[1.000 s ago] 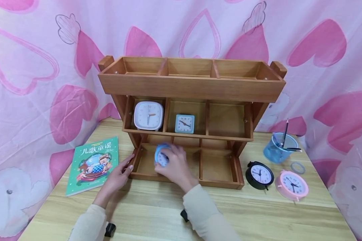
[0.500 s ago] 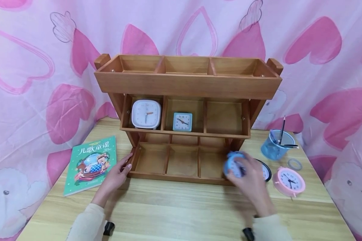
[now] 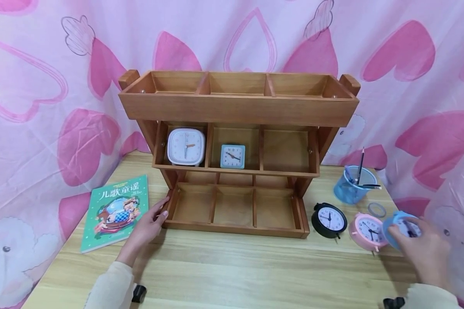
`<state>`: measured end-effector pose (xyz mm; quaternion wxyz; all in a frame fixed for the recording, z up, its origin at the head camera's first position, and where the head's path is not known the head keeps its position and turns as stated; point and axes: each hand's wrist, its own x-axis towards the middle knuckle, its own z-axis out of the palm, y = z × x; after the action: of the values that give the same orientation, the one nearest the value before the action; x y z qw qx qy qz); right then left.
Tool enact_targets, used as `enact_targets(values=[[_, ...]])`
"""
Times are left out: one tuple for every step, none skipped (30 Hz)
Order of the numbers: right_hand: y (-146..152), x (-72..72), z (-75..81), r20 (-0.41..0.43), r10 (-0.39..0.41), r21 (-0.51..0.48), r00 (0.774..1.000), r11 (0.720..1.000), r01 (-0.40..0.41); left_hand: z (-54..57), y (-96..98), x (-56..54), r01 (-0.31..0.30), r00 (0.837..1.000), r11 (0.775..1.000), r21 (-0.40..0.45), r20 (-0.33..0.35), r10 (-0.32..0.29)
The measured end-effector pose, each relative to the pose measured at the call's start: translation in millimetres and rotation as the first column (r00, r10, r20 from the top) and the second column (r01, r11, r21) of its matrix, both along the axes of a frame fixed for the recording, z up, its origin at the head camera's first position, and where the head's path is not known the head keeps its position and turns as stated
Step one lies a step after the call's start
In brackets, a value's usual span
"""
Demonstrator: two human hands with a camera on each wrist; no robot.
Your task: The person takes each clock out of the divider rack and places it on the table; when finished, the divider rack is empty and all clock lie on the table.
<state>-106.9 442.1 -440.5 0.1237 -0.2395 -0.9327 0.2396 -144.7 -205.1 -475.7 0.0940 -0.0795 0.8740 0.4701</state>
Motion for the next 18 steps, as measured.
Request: enact_targets(values=[[8.2,0.4,-2.6,0.016,-0.006,0.011,1.000,1.000,0.006,0.0,0.2,0.0,-0.001,1.000,1.000,0.001,0.003,0.001],[15.4,0.5,-5.9,0.007,-0.004,0.011,1.000,1.000,0.004,-0.3,0.3,-0.2,0.000,1.000,1.000,-0.002,0.001,0.000],[22.1,0.9,-9.6,0.001,0.006,0.007,1.000,1.000,-0.006,-0.3,0.4,-0.3,0.001,1.000,1.000,-0.004,-0.001,-0.001],[27.5,1.1,-13.0,0.004,0.010,0.008,1.000,1.000,-0.010,0.0,0.7,-0.4,-0.002,1.000,1.000,-0.002,0.002,0.002],[32.4,1.6,-16.6,0.012,0.026,0.010,1.000,1.000,-0.026,0.1,0.6,-0.4,-0.001,1.000,1.000,-0.004,-0.002,0.001],[37.0,1.9,-20.1,0.017,0.041,0.022,0.999,0.999,-0.041,0.3,0.7,-0.5,-0.002,1.000,1.000,-0.004,-0.003,0.002],[41.1,2.5,-23.6,0.030,0.053,0.036,0.998,0.998,-0.054,0.3,0.7,-0.7,0.000,1.000,1.000,-0.004,-0.006,0.000],[44.4,2.9,-26.3,0.049,0.065,0.048,0.997,0.997,-0.067,0.4,0.8,-0.7,0.002,1.000,1.000,-0.004,-0.008,-0.002],[47.2,3.2,-28.7,0.070,0.073,0.056,0.995,0.995,-0.077,0.6,0.9,-0.8,0.001,1.000,1.000,0.000,-0.007,-0.001],[49.1,3.2,-30.6,0.098,0.076,0.065,0.992,0.994,-0.083,0.5,0.9,-0.7,0.001,1.000,1.000,0.001,-0.009,-0.001],[50.4,3.4,-32.4,0.137,0.072,0.075,0.988,0.994,-0.083,0.4,1.0,-0.8,0.000,1.000,1.000,0.002,-0.008,0.000],[50.9,3.5,-33.8,0.181,0.060,0.079,0.982,0.994,-0.075,0.3,1.1,-0.5,0.000,1.000,1.000,0.001,-0.006,0.000],[51.1,3.6,-34.9,0.217,0.054,0.080,0.975,0.994,-0.073,0.3,1.0,-0.3,0.001,1.000,1.000,0.000,-0.006,-0.001],[50.5,3.6,-35.9,0.248,0.045,0.079,0.968,0.995,-0.066,0.5,1.0,0.0,0.001,1.000,1.000,0.000,-0.006,-0.001],[49.9,3.3,-37.0,0.276,0.036,0.077,0.960,0.995,-0.059,0.3,0.8,0.1,-0.001,1.000,1.000,-0.001,-0.004,0.001],[49.0,3.0,-37.5,0.299,0.031,0.079,0.954,0.995,-0.057,0.2,0.5,0.3,-0.002,1.000,1.000,-0.003,-0.004,0.002],[48.1,3.0,-38.1,0.305,0.030,0.080,0.952,0.995,-0.057,0.3,0.4,0.5,-0.005,1.000,1.000,-0.003,-0.001,0.005],[47.2,2.7,-38.5,0.306,0.031,0.072,0.952,0.996,-0.056,0.3,0.1,0.5,-0.006,1.000,1.000,-0.002,0.000,0.006]])
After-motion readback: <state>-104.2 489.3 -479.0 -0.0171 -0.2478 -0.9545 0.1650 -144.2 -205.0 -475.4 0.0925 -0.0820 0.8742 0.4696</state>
